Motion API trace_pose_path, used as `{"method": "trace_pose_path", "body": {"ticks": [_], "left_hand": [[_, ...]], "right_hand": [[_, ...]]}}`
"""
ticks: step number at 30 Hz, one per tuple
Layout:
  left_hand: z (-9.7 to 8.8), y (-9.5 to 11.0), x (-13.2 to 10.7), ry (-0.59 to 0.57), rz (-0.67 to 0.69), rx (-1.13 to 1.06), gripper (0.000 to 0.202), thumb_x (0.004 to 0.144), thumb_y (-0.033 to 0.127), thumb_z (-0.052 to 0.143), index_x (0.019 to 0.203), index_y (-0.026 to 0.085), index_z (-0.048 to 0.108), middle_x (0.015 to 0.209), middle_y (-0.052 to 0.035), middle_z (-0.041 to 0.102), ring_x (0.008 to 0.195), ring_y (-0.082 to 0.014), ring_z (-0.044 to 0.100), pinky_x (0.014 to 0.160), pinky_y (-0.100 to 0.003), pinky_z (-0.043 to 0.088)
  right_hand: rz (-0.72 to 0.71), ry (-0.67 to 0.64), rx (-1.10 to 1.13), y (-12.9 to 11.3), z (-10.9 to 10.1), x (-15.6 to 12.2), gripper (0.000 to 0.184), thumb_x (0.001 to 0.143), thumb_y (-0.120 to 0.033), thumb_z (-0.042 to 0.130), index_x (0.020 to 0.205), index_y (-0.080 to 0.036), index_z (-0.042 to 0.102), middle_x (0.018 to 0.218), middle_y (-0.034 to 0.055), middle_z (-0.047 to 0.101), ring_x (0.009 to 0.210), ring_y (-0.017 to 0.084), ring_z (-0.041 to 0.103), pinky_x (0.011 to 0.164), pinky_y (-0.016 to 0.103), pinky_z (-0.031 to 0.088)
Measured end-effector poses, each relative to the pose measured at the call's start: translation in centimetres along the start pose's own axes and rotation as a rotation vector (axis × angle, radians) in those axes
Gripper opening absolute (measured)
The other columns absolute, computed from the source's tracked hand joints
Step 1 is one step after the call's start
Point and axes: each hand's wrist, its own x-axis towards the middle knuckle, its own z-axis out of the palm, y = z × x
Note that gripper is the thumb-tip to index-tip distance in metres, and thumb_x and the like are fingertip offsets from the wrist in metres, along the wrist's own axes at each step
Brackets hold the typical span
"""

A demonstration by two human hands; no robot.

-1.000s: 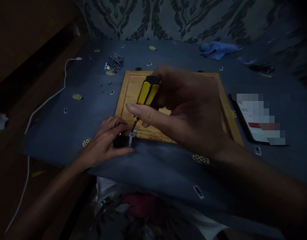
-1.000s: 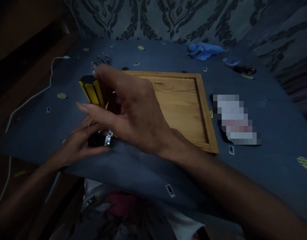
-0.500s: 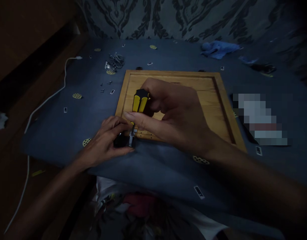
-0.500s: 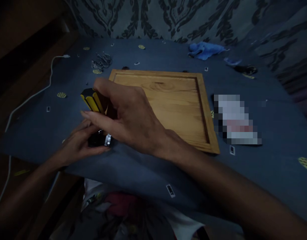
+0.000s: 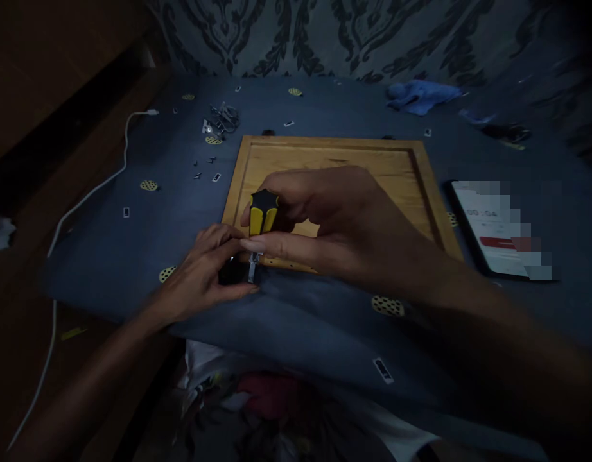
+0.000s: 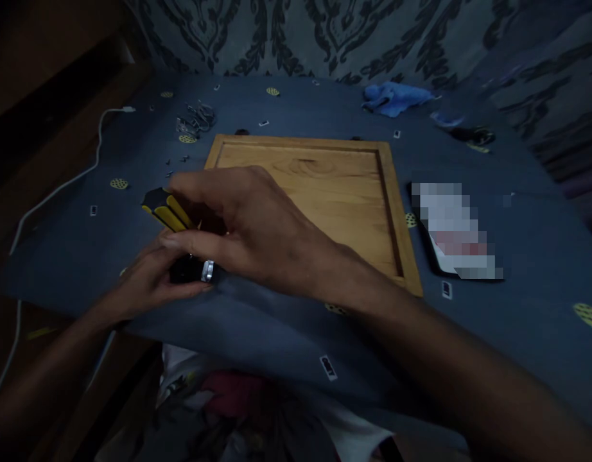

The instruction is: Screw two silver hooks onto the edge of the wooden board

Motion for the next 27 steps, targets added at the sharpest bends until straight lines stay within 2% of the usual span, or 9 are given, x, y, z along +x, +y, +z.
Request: {"method": "trace_pose_path", "body": {"ticks": [5,8,13,16,21,27], "left_hand": [[0.1,-0.3,-0.1,-0.018,0.001,-0.017,0.037,0.098,0.05,0.071,0.122,0.022,0.065,0.12,-0.0057,0.068,0.113,-0.0288,0.065,0.097,-0.044,0.052],[0.0,-0.1,-0.1,-0.021,-0.009,-0.008,0.041,0.099,0.052,0.069,0.128,0.023,0.063,0.121,-0.0062,0.068,0.114,-0.0293,0.065,0.097,-0.044,0.053],[-0.2,0.2,0.1,-0.065,-0.029,0.001,0.042,0.099,0.057,0.067,0.122,0.022,0.065,0.123,-0.0077,0.067,0.118,-0.0293,0.063,0.105,-0.045,0.051],[-0.3,0.0,0.1,-0.096,-0.039,-0.005,0.046,0.098,0.059,0.067,0.125,0.023,0.065,0.125,-0.0081,0.067,0.121,-0.0305,0.062,0.108,-0.048,0.05],[-0.5,-0.4,-0.4,-0.03,-0.006,-0.008,0.062,0.093,0.064,0.07,0.139,0.025,0.059,0.133,-0.0095,0.063,0.124,-0.0315,0.06,0.106,-0.047,0.053],[-1.8,-1.1,-1.1,-0.014,-0.066,0.013,0.062,0.091,0.064,0.073,0.138,0.025,0.06,0.135,-0.0094,0.061,0.127,-0.0315,0.057,0.106,-0.046,0.054]], "right_hand": [[-0.063,0.15,-0.162,0.5,1.5,-0.3,0.03,0.094,-0.037,0.079,0.081,-0.022,0.058,0.07,-0.0054,0.063,0.063,0.011,0.064,0.063,0.027,0.054],[-0.092,0.238,-0.213,0.5,1.9,-0.5,0.033,0.095,-0.038,0.079,0.078,-0.022,0.055,0.069,-0.0053,0.062,0.061,0.011,0.063,0.06,0.027,0.053],[-0.019,0.396,-0.276,-0.1,1.4,-0.4,0.032,0.094,-0.045,0.078,0.08,-0.025,0.057,0.074,-0.0027,0.067,0.066,0.014,0.064,0.059,0.029,0.054],[-0.006,0.395,-0.297,-0.2,0.9,-0.3,0.034,0.094,-0.048,0.078,0.079,-0.026,0.056,0.071,-0.003,0.064,0.064,0.015,0.062,0.059,0.029,0.053],[-0.025,0.412,-0.354,0.0,0.6,-0.3,0.033,0.092,-0.047,0.079,0.08,-0.028,0.055,0.071,-0.0028,0.066,0.063,0.016,0.064,0.058,0.031,0.053],[-0.022,0.399,-0.348,-0.2,0.5,-0.3,0.034,0.091,-0.047,0.081,0.078,-0.028,0.056,0.069,-0.0027,0.066,0.062,0.016,0.064,0.054,0.031,0.051]]}}
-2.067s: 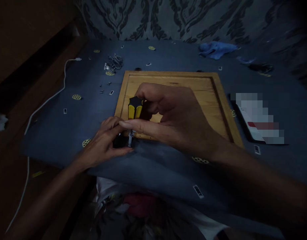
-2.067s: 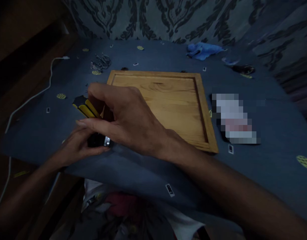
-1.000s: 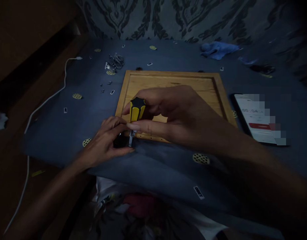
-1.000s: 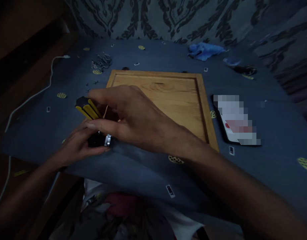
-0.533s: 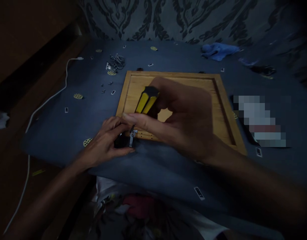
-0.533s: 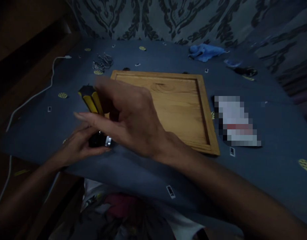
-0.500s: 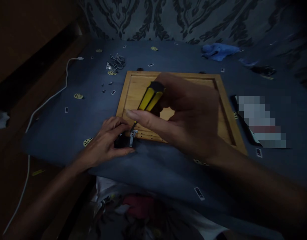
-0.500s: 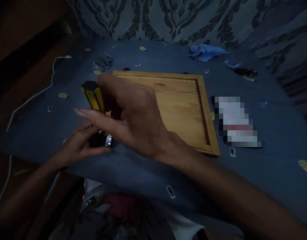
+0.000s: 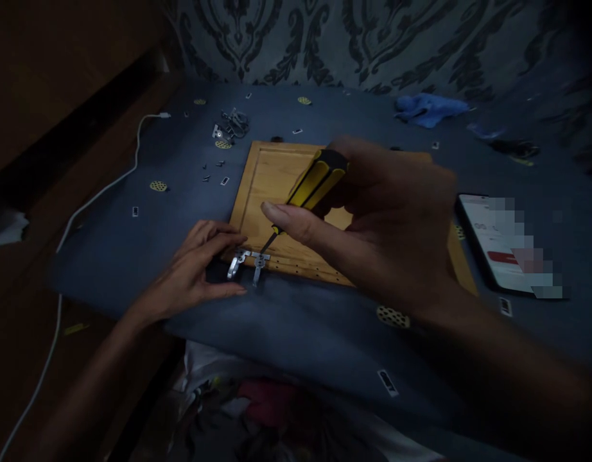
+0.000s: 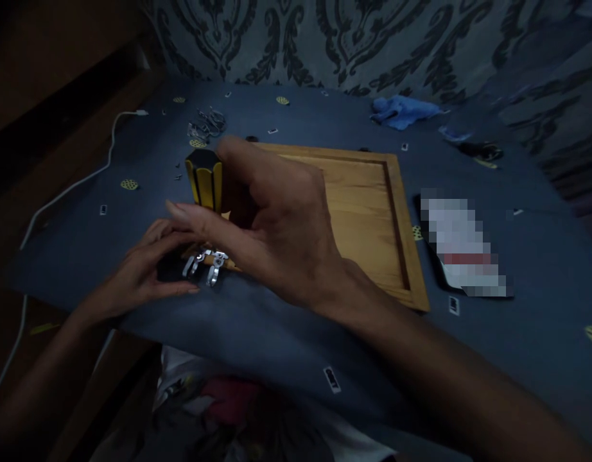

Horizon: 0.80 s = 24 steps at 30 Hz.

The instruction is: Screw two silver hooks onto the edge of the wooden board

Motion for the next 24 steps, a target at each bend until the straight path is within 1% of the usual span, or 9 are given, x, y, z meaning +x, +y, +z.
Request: {"method": "trace_pose_path", "body": {"ticks": [5,8,12,17,20,24], "left_hand": [[-0.8,-0.7,-0.3,-0.051,-0.007,-0.039,0.059,0.094,0.06,0.073,0.14,0.027,0.058,0.138,-0.0081,0.059,0.13,-0.0295,0.056,0.111,-0.046,0.051],[-0.8,-0.8,-0.3,-0.06,-0.012,-0.07,0.057,0.093,0.058,0.075,0.139,0.028,0.06,0.138,-0.0078,0.061,0.129,-0.03,0.057,0.111,-0.047,0.052],[-0.8,-0.7,-0.2,-0.068,-0.023,-0.072,0.05,0.095,0.056,0.073,0.134,0.027,0.064,0.136,-0.0083,0.061,0.13,-0.0307,0.056,0.112,-0.048,0.051],[-0.8,-0.5,-0.1,-0.068,-0.025,-0.059,0.051,0.097,0.063,0.066,0.131,0.026,0.065,0.134,-0.0079,0.062,0.127,-0.0285,0.056,0.11,-0.044,0.051],[-0.8,-0.4,0.0,-0.065,-0.024,-0.048,0.054,0.096,0.066,0.064,0.13,0.024,0.065,0.134,-0.0085,0.061,0.127,-0.028,0.056,0.109,-0.042,0.051],[-0.7,-0.4,0.0,-0.073,-0.018,-0.032,0.054,0.096,0.067,0.063,0.129,0.023,0.065,0.132,-0.0084,0.061,0.126,-0.028,0.056,0.11,-0.042,0.05]], "right_hand": [[0.033,-0.015,0.057,0.0,0.4,-0.2,0.039,0.092,-0.053,0.078,0.076,-0.027,0.054,0.069,-0.0028,0.064,0.062,0.016,0.061,0.054,0.031,0.05],[0.011,0.005,0.096,0.2,0.9,-0.4,0.036,0.092,-0.048,0.079,0.078,-0.026,0.055,0.066,-0.0041,0.063,0.06,0.014,0.06,0.053,0.029,0.049],[0.039,-0.01,0.102,0.3,1.7,-0.7,0.03,0.093,-0.04,0.078,0.08,-0.025,0.057,0.066,-0.0043,0.062,0.058,0.014,0.06,0.054,0.029,0.051],[0.037,-0.05,0.129,0.4,2.2,-0.8,0.024,0.096,-0.038,0.076,0.083,-0.025,0.06,0.071,-0.0032,0.066,0.06,0.013,0.062,0.057,0.029,0.053],[0.028,-0.052,0.145,0.7,2.4,-0.9,0.022,0.095,-0.038,0.077,0.085,-0.024,0.062,0.071,-0.0031,0.067,0.06,0.013,0.062,0.057,0.027,0.052],[0.023,-0.035,0.169,0.9,2.7,-1.1,0.021,0.094,-0.038,0.077,0.085,-0.023,0.064,0.071,-0.0033,0.067,0.059,0.012,0.061,0.057,0.027,0.051]]}}
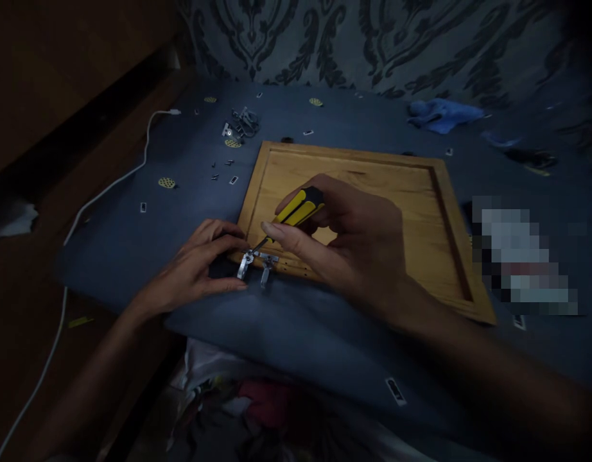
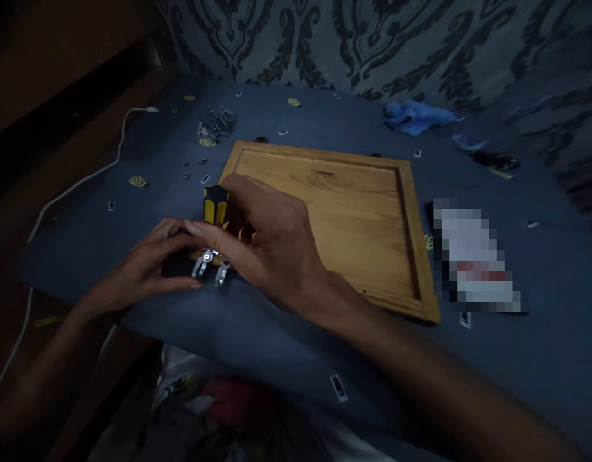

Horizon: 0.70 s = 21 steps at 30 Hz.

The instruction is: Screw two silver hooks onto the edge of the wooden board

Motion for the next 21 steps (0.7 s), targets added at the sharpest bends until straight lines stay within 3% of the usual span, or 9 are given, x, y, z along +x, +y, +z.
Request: {"method": "trace_pose_path", "body": {"ticks": [21], "left_hand": [[-0.08,0.09,0.15,-0.011,-0.033,-0.008,0.052,0.094,0.063,0.07,0.129,0.024,0.067,0.132,-0.0088,0.062,0.123,-0.0295,0.056,0.11,-0.045,0.05]], "right_hand": [[-0.03,-0.038,-0.021,-0.44,0.13,-0.22,0.019,0.096,-0.038,0.076,0.089,-0.023,0.065,0.077,-0.0011,0.07,0.066,0.015,0.067,0.06,0.027,0.055]]}}
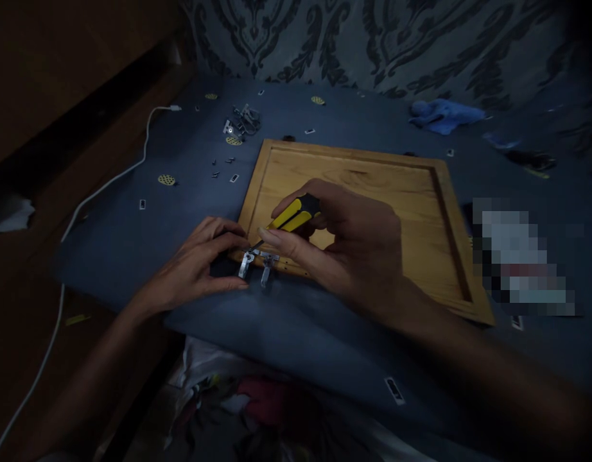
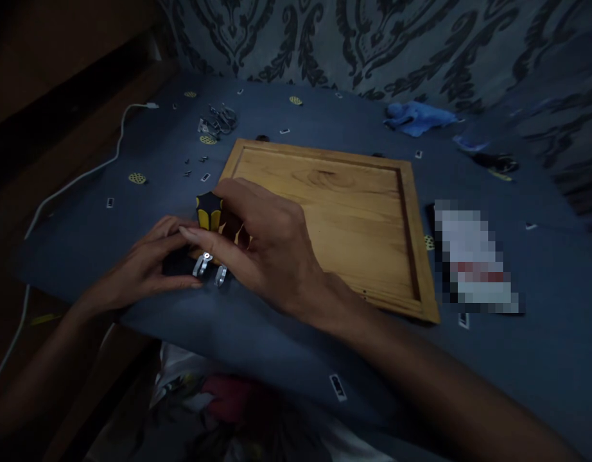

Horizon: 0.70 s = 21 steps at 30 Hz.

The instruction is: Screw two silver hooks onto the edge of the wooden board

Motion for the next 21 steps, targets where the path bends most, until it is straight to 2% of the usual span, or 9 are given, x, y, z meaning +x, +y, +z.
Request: {"method": "trace_pose_path", "body": {"ticks": [7,15,21], "left_hand": [[0.0,0.07,-0.03,-0.002,0.007,-0.007,0.052,0.094,0.062,0.071,0.13,0.024,0.067,0.131,-0.0086,0.063,0.121,-0.0296,0.057,0.109,-0.044,0.051],[0.1,-0.09,-0.07,0.014,0.021,-0.007,0.052,0.093,0.062,0.071,0.13,0.026,0.068,0.13,-0.0083,0.063,0.12,-0.0297,0.057,0.107,-0.045,0.051],[0.13,-0.1,-0.08,0.033,0.044,-0.007,0.054,0.095,0.066,0.066,0.128,0.024,0.067,0.129,-0.0083,0.063,0.119,-0.0289,0.058,0.106,-0.044,0.052]], "right_hand": [[0.02,0.02,0.008,-0.23,-0.2,0.09,0.019,0.094,-0.037,0.077,0.088,-0.024,0.065,0.073,-0.0027,0.067,0.061,0.014,0.062,0.057,0.028,0.053],[0.031,0.0,-0.011,-0.08,0.0,-0.08,0.019,0.094,-0.038,0.077,0.089,-0.023,0.066,0.074,-0.0024,0.07,0.064,0.014,0.066,0.059,0.028,0.054],[0.002,-0.015,0.041,-0.13,0.08,0.07,0.017,0.095,-0.032,0.076,0.089,-0.023,0.063,0.077,-0.0028,0.069,0.064,0.012,0.065,0.06,0.026,0.054]]}}
